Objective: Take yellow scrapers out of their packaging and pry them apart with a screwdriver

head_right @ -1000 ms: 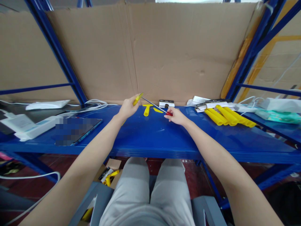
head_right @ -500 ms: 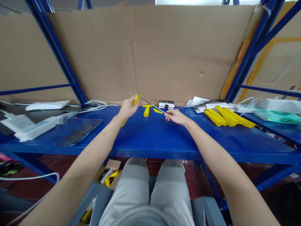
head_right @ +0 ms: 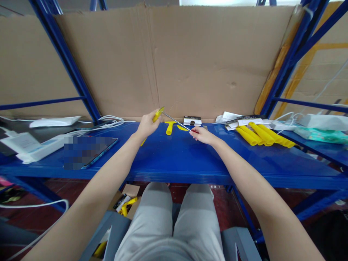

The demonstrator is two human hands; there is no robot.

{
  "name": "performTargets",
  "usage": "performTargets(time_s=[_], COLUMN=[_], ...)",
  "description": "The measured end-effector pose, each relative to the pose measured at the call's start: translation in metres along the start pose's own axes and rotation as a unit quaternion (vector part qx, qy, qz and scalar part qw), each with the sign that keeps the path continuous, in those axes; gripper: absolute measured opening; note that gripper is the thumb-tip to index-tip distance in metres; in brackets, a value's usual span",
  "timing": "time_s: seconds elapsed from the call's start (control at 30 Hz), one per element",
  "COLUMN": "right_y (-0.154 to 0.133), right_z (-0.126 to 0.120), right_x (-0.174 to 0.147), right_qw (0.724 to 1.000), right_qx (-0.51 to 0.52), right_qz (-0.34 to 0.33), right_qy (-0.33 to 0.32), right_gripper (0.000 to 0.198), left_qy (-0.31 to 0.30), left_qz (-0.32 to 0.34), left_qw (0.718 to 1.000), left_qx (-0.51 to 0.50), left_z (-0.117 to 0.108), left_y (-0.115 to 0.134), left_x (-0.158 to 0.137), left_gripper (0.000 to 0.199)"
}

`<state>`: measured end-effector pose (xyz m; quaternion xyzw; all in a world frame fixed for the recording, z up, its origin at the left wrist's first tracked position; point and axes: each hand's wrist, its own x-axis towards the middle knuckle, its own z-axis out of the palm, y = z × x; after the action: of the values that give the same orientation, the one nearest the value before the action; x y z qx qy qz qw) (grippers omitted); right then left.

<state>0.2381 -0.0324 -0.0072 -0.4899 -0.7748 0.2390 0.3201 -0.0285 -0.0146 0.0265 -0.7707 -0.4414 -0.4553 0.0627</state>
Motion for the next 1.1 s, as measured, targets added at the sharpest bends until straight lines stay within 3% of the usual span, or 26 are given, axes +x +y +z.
performTargets(time_s=[0.1,0.33,0.53,0.87,1.1], right_y=[-0.001,0.015,0.005,0.004,-0.002], right_z=[0.001,0.007,0.002,0.005,0.000], right_x=[0.000,0.006,0.003,0.001,0.001], right_qw=[1.000,0.996,0.999,0.998,1.000], right_qx=[-0.015,-0.039,-0.028,0.005,-0.009], right_qz=[-0.021,-0.027,-0.009,-0.003,-0.014], right_qy=[-0.002,0.072,0.017,0.054,0.001], right_gripper=[0.020,0.020,0.021,0.021,0.020], left_qy=[0.002,-0.002,0.005,-0.007,-0.003], left_qz=[-0.002,0.002,0.002,-0.008,-0.009], left_qw=[1.000,1.000,1.000,1.000,1.000], left_qx=[0.004,0.012,0.008,0.010,0.020], left_z=[0.001,0.002,0.003,0.001,0.000], left_y=[-0.001,-0.001,-0.003,0.001,0.001], left_x=[0.000,0.000,0.001,0.000,0.000], left_gripper=[0.050,0.049,0.049,0.049,0.048])
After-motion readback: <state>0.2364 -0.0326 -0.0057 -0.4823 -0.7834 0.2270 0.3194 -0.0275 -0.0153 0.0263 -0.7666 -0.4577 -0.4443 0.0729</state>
